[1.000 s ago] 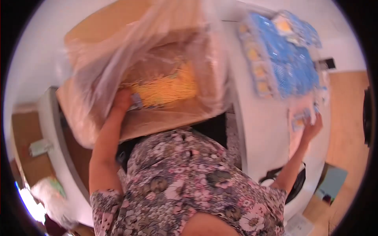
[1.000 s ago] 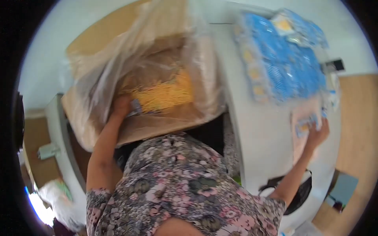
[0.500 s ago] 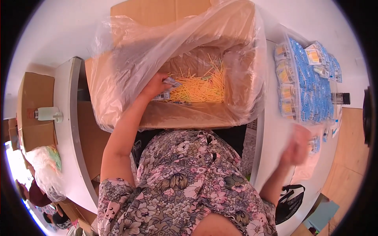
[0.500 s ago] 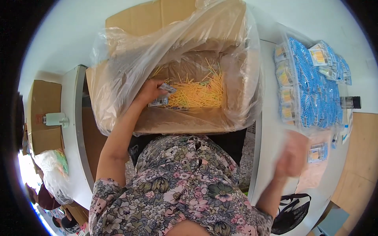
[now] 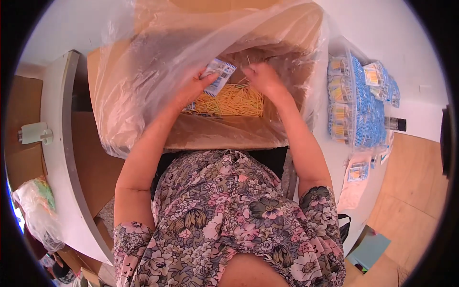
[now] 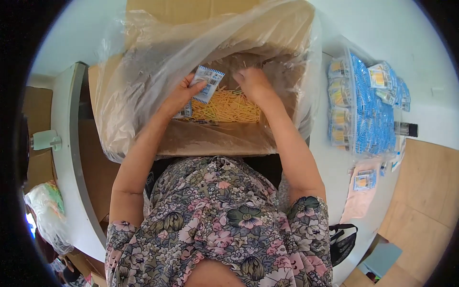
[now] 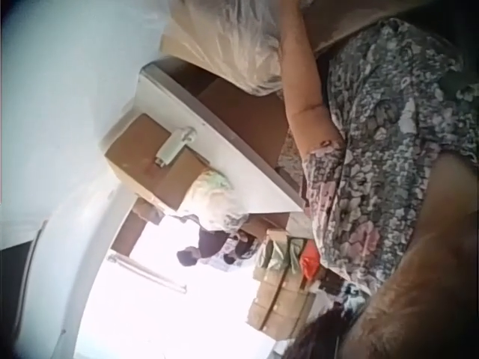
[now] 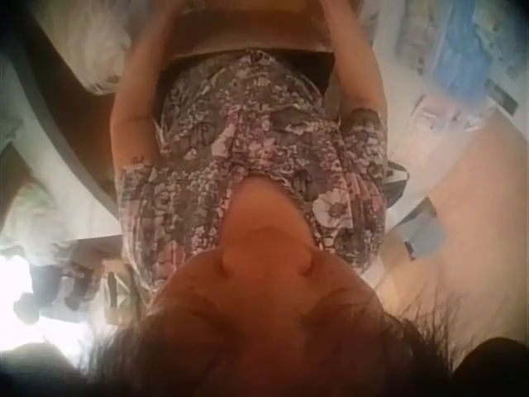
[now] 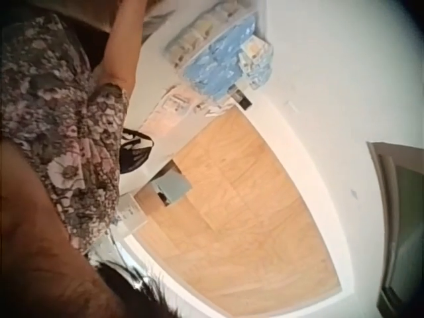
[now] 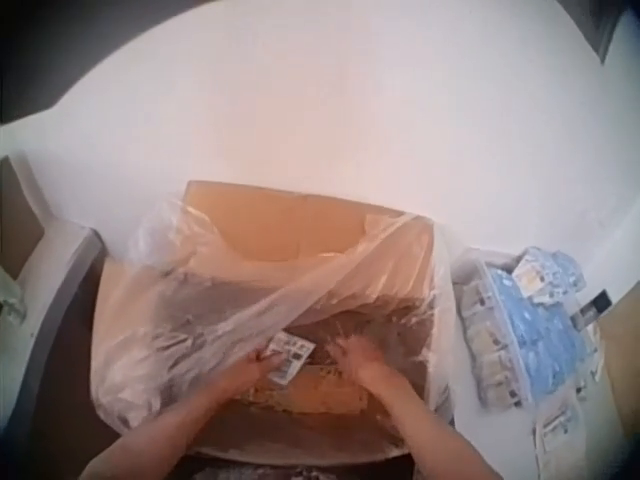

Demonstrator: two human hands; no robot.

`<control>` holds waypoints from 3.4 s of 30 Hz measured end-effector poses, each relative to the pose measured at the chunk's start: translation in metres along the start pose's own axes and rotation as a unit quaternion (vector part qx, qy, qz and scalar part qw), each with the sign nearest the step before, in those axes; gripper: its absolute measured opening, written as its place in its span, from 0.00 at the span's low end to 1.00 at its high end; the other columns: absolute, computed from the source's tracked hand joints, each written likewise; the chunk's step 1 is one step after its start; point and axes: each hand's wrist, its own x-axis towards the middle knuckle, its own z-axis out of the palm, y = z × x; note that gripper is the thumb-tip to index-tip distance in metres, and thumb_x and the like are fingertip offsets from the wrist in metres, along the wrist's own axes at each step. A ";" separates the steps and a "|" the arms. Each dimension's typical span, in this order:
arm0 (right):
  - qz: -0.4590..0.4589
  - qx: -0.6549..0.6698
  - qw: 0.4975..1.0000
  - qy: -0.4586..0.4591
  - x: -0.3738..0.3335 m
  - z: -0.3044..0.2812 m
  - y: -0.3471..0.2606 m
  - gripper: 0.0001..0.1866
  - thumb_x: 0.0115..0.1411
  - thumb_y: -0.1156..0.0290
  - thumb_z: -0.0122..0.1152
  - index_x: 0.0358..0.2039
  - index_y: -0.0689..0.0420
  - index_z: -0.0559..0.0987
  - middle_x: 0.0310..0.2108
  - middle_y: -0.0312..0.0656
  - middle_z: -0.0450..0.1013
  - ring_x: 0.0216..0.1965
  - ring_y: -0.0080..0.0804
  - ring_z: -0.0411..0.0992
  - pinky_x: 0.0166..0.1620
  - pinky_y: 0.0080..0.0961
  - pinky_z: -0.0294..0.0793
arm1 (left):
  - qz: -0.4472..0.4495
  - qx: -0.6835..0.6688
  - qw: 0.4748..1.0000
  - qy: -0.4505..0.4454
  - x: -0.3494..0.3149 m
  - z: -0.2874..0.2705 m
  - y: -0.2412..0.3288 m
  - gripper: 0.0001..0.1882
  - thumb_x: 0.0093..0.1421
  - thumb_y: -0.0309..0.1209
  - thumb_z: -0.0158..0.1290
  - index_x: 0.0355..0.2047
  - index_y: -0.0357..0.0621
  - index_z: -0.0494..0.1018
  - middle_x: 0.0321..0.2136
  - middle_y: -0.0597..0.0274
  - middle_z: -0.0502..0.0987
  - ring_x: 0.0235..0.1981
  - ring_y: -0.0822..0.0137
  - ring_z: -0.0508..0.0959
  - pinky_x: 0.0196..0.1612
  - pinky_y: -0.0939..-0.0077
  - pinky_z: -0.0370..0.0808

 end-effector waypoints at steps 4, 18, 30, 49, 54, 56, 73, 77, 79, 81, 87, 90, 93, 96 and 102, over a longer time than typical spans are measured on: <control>0.023 -0.316 0.948 0.027 0.017 0.038 0.054 0.11 0.53 0.70 0.51 0.31 0.62 0.77 0.31 0.56 0.74 0.36 0.48 0.74 0.37 0.40 0.74 | 0.091 0.229 0.966 0.082 0.005 -0.022 -0.028 0.15 0.58 0.36 0.52 0.42 0.41 0.72 0.34 0.68 0.76 0.35 0.78 0.72 0.39 0.81 0.69; 0.010 -0.450 0.891 0.067 0.033 0.082 0.118 0.08 0.49 0.72 0.51 0.24 0.58 0.79 0.26 0.47 0.76 0.28 0.41 0.76 0.29 0.33 0.75 | 0.018 0.400 0.905 0.142 -0.015 0.013 0.050 0.19 0.54 0.41 0.53 0.43 0.44 0.72 0.38 0.52 0.76 0.41 0.54 0.74 0.44 0.65 0.68; 0.129 0.293 0.947 0.031 0.040 0.054 0.067 0.11 0.61 0.63 0.46 0.35 0.57 0.72 0.24 0.44 0.72 0.22 0.35 0.71 0.27 0.31 0.74 | 0.052 0.340 0.925 0.162 -0.012 0.007 0.034 0.22 0.52 0.42 0.54 0.44 0.43 0.72 0.39 0.51 0.75 0.42 0.54 0.74 0.45 0.64 0.67; 0.000 0.758 0.650 -0.057 0.012 0.060 0.003 0.10 0.62 0.67 0.47 0.34 0.62 0.68 0.27 0.43 0.69 0.34 0.42 0.72 0.42 0.41 0.74 | -0.114 0.012 0.974 -0.195 -0.011 0.007 0.007 0.11 0.53 0.29 0.56 0.36 0.39 0.75 0.31 0.70 0.76 0.33 0.78 0.73 0.40 0.79 0.70; 0.041 0.724 0.686 -0.068 -0.018 0.074 -0.019 0.15 0.61 0.62 0.50 0.37 0.64 0.70 0.34 0.45 0.72 0.37 0.37 0.73 0.44 0.35 0.72 | 0.095 0.116 0.964 -0.218 -0.006 0.011 0.010 0.12 0.49 0.31 0.58 0.32 0.37 0.76 0.38 0.65 0.72 0.45 0.72 0.68 0.46 0.75 0.67; 0.035 0.725 0.687 -0.044 -0.021 0.074 -0.029 0.16 0.60 0.62 0.51 0.38 0.64 0.71 0.36 0.46 0.72 0.38 0.36 0.72 0.42 0.31 0.73 | 0.082 0.107 0.970 -0.202 -0.006 0.010 0.010 0.12 0.49 0.31 0.59 0.33 0.37 0.76 0.39 0.64 0.71 0.47 0.71 0.66 0.47 0.74 0.66; -0.091 0.622 0.773 -0.080 -0.065 0.041 -0.015 0.25 0.58 0.63 0.51 0.56 0.54 0.60 0.30 0.33 0.65 0.33 0.23 0.67 0.41 0.21 0.68 | 0.124 0.073 0.986 -0.087 -0.034 0.077 0.012 0.08 0.45 0.26 0.59 0.27 0.36 0.77 0.20 0.64 0.77 0.22 0.75 0.75 0.25 0.77 0.73; -0.186 0.339 0.918 0.089 -0.070 0.026 -0.018 0.13 0.57 0.65 0.56 0.38 0.58 0.69 0.25 0.34 0.64 0.29 0.20 0.64 0.34 0.18 0.65 | 0.180 0.137 0.971 -0.078 -0.034 0.079 0.012 0.09 0.42 0.26 0.59 0.25 0.35 0.76 0.18 0.59 0.77 0.19 0.72 0.75 0.23 0.75 0.72; -0.199 0.236 0.947 0.087 -0.072 0.020 -0.022 0.10 0.56 0.66 0.57 0.31 0.59 0.70 0.23 0.34 0.64 0.27 0.20 0.62 0.31 0.19 0.64 | 0.232 0.172 0.954 -0.078 -0.032 0.083 0.012 0.10 0.40 0.26 0.60 0.25 0.35 0.76 0.18 0.57 0.76 0.18 0.71 0.75 0.23 0.74 0.71; -0.245 0.195 0.928 0.200 -0.076 0.027 -0.035 0.12 0.56 0.66 0.57 0.23 0.60 0.68 0.20 0.33 0.62 0.23 0.20 0.59 0.27 0.20 0.62 | 0.221 0.243 0.941 -0.081 -0.035 0.087 0.016 0.11 0.38 0.26 0.60 0.24 0.34 0.75 0.18 0.54 0.75 0.18 0.70 0.75 0.23 0.72 0.71; -0.212 0.132 0.952 0.175 -0.075 0.041 -0.022 0.13 0.55 0.70 0.57 0.19 0.61 0.67 0.14 0.34 0.61 0.19 0.20 0.58 0.23 0.21 0.61 | 0.109 0.108 0.982 -0.113 -0.052 0.091 0.004 0.05 0.46 0.25 0.59 0.21 0.34 0.74 0.17 0.65 0.75 0.19 0.75 0.73 0.22 0.77 0.69; -0.199 0.213 0.945 0.147 -0.068 0.049 -0.002 0.13 0.54 0.71 0.57 0.17 0.61 0.67 0.14 0.33 0.61 0.18 0.20 0.58 0.22 0.21 0.61 | 0.063 0.022 0.988 -0.139 -0.058 0.089 0.004 0.06 0.48 0.25 0.59 0.24 0.35 0.75 0.19 0.69 0.75 0.21 0.79 0.72 0.24 0.80 0.70; -0.177 0.181 0.956 0.149 -0.067 0.052 0.004 0.12 0.54 0.71 0.57 0.18 0.61 0.68 0.16 0.32 0.63 0.19 0.19 0.59 0.23 0.21 0.61 | 0.023 -0.003 0.985 -0.173 -0.056 0.087 -0.005 0.07 0.44 0.22 0.60 0.26 0.36 0.77 0.21 0.66 0.77 0.22 0.76 0.75 0.26 0.78 0.73; -0.188 0.210 0.946 0.162 -0.066 0.048 0.012 0.11 0.53 0.72 0.58 0.18 0.61 0.68 0.18 0.32 0.64 0.21 0.18 0.60 0.24 0.20 0.62 | 0.006 0.020 0.981 -0.191 -0.057 0.084 -0.006 0.07 0.44 0.23 0.61 0.26 0.36 0.77 0.21 0.65 0.78 0.23 0.76 0.75 0.26 0.78 0.73; -0.071 0.473 0.866 0.146 -0.080 0.038 0.008 0.09 0.52 0.73 0.57 0.19 0.59 0.68 0.19 0.31 0.65 0.22 0.19 0.62 0.26 0.18 0.63 | 0.017 0.029 0.992 -0.120 -0.058 0.074 -0.014 0.09 0.45 0.22 0.60 0.29 0.36 0.77 0.23 0.64 0.78 0.22 0.75 0.76 0.26 0.78 0.74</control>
